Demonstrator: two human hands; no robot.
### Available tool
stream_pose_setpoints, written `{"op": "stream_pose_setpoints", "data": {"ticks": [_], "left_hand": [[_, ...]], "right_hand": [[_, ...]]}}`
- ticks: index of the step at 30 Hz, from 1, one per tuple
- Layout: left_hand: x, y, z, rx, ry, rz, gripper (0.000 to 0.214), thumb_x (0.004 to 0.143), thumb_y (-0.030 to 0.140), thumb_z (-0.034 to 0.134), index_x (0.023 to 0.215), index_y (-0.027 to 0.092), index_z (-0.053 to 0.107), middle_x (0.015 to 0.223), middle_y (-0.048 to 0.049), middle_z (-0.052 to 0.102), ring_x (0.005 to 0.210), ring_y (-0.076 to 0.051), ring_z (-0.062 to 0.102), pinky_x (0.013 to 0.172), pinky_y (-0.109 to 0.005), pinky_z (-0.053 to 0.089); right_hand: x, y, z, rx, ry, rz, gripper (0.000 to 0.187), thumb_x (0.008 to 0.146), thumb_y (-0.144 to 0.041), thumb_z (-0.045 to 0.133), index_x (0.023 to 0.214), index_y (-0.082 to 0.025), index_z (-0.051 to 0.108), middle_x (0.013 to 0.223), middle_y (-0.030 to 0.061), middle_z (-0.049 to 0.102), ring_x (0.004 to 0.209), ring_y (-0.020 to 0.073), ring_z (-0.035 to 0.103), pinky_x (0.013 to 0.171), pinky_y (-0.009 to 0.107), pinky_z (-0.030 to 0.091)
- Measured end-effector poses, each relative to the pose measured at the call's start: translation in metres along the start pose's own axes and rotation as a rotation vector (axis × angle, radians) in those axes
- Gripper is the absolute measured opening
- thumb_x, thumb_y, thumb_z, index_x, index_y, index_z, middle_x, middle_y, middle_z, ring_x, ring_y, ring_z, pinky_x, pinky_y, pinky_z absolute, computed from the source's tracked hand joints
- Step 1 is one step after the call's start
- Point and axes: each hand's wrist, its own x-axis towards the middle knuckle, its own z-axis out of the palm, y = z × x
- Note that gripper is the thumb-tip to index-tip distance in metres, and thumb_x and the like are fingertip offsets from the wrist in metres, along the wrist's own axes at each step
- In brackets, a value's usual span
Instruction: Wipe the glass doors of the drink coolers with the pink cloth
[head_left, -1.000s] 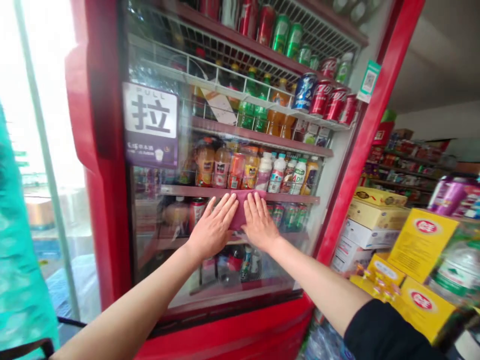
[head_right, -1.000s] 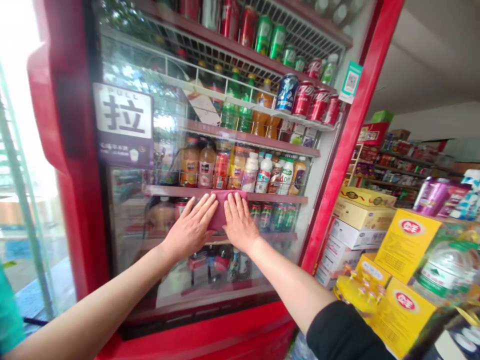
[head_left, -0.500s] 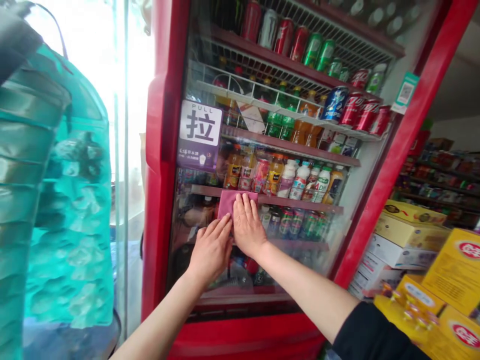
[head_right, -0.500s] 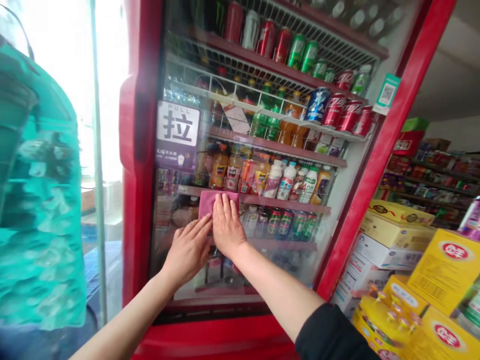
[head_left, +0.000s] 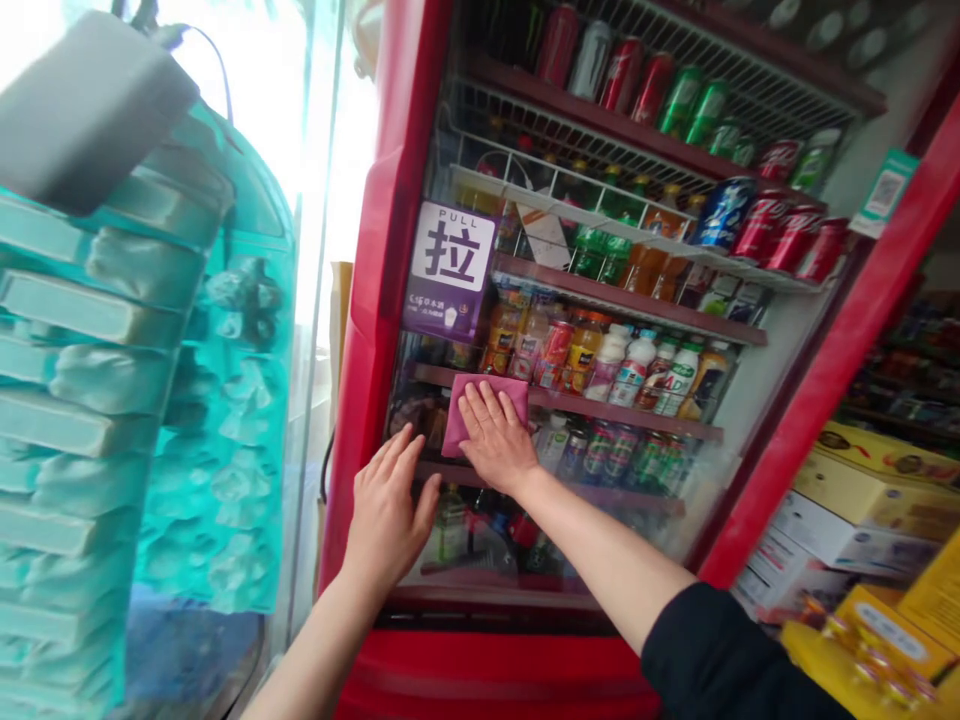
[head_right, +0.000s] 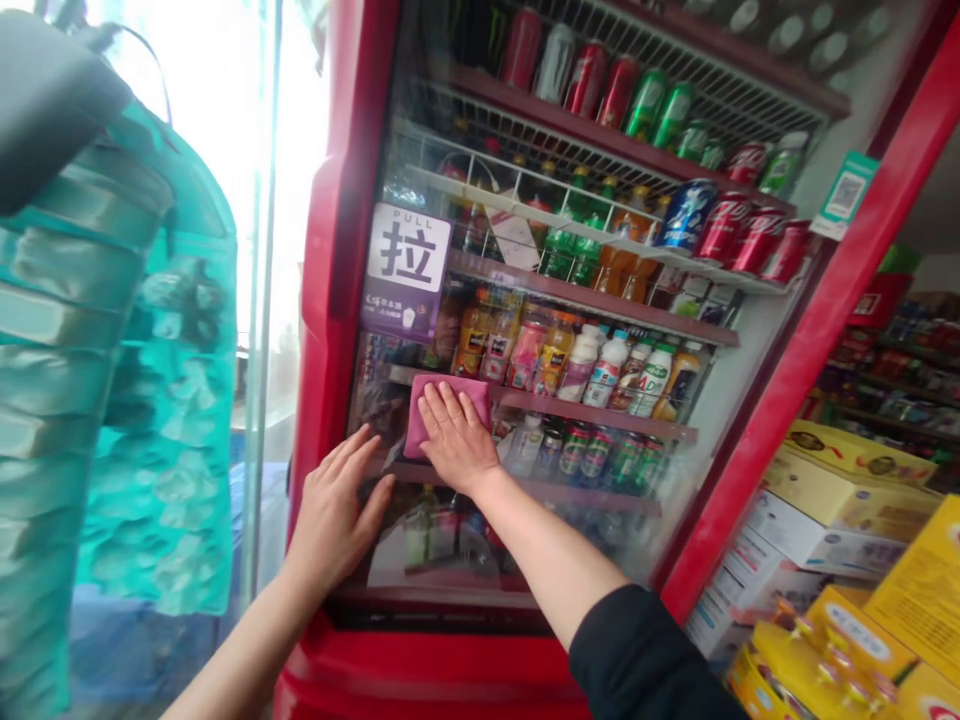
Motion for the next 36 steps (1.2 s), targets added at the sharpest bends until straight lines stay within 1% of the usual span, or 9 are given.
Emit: {"op": "stream_pose_setpoints", "data": {"ticks": [3,7,11,15,20,24,31,34,36], "left_hand": [[-0.015,-0.015,-0.013,0.029,0.013,-0.043,0.051,0.104,0.039,0.059,0.15,0.019,0.059,0.161,-0.0188,0.062,0.147,-0.037,0.062,0.118,-0.059,0.054],[-0.031,-0.024,-0.027,0.06,0.009,-0.072,0.053,0.105,0.04,0.059,0.153,0.019,0.057,0.162,-0.0194,0.061,0.147,-0.037,0.062,0.116,-0.059,0.055],[-0.037,-0.023,-0.039,0.053,0.032,-0.094,0.053,0.105,0.04,0.059,0.155,0.023,0.055,0.163,-0.0177,0.061,0.149,-0.036,0.061,0.118,-0.058,0.054],[-0.037,-0.017,-0.046,0.061,0.048,-0.111,0.054,0.105,0.04,0.059,0.157,0.025,0.053,0.164,-0.0176,0.06,0.148,-0.036,0.061,0.118,-0.058,0.054],[-0.041,-0.007,-0.041,0.05,0.014,-0.129,0.062,0.104,0.041,0.061,0.162,0.025,0.048,0.165,-0.0175,0.059,0.151,-0.036,0.06,0.122,-0.059,0.053],[-0.044,0.002,-0.029,0.044,-0.04,-0.19,0.069,0.104,0.044,0.061,0.167,0.022,0.042,0.17,-0.0193,0.053,0.157,-0.036,0.053,0.128,-0.06,0.048],[-0.042,0.03,0.006,-0.015,-0.111,-0.201,0.068,0.104,0.049,0.06,0.164,0.02,0.046,0.17,-0.0204,0.052,0.157,-0.037,0.053,0.126,-0.059,0.051],[-0.041,0.043,0.022,-0.027,-0.132,-0.166,0.07,0.103,0.047,0.062,0.165,0.021,0.044,0.172,-0.0212,0.049,0.157,-0.037,0.053,0.126,-0.059,0.051],[-0.039,0.05,0.032,-0.013,-0.134,-0.132,0.072,0.103,0.046,0.063,0.167,0.021,0.042,0.174,-0.0222,0.047,0.161,-0.038,0.048,0.129,-0.061,0.048]], "right_hand": [[0.022,-0.022,0.011,0.027,0.005,-0.046,0.088,0.103,-0.042,0.069,0.173,-0.008,0.029,0.18,0.0194,0.033,0.171,0.0341,0.029,0.14,0.055,0.023],[0.051,-0.057,0.022,0.097,0.009,-0.086,0.084,0.105,-0.042,0.066,0.173,-0.008,0.031,0.181,0.0187,0.032,0.172,0.0321,0.027,0.14,0.054,0.024],[0.071,-0.086,0.028,0.143,-0.01,-0.036,0.086,0.103,-0.044,0.068,0.171,-0.005,0.032,0.181,0.0221,0.03,0.172,0.0341,0.026,0.141,0.056,0.022],[0.076,-0.095,0.028,0.13,-0.033,0.002,0.085,0.104,-0.044,0.066,0.172,-0.005,0.032,0.182,0.0211,0.027,0.172,0.0338,0.026,0.14,0.055,0.028],[0.064,-0.078,0.022,0.115,-0.066,-0.092,0.085,0.107,-0.048,0.06,0.174,-0.006,0.027,0.183,0.0183,0.026,0.173,0.0305,0.024,0.14,0.053,0.029],[0.039,-0.058,0.019,0.121,-0.063,-0.102,0.085,0.107,-0.047,0.058,0.175,-0.008,0.025,0.182,0.0166,0.029,0.172,0.0289,0.026,0.14,0.052,0.029],[-0.021,-0.015,0.013,0.103,-0.058,-0.033,0.087,0.107,-0.054,0.057,0.175,-0.011,0.025,0.182,0.0133,0.031,0.172,0.0275,0.027,0.14,0.048,0.029],[-0.046,0.005,0.011,0.1,-0.071,0.001,0.088,0.107,-0.058,0.054,0.176,-0.011,0.024,0.182,0.0129,0.031,0.172,0.028,0.026,0.141,0.049,0.028],[-0.062,0.018,0.009,0.102,-0.071,0.022,0.086,0.109,-0.059,0.049,0.176,-0.012,0.023,0.182,0.0127,0.032,0.173,0.0279,0.025,0.141,0.05,0.028]]}}
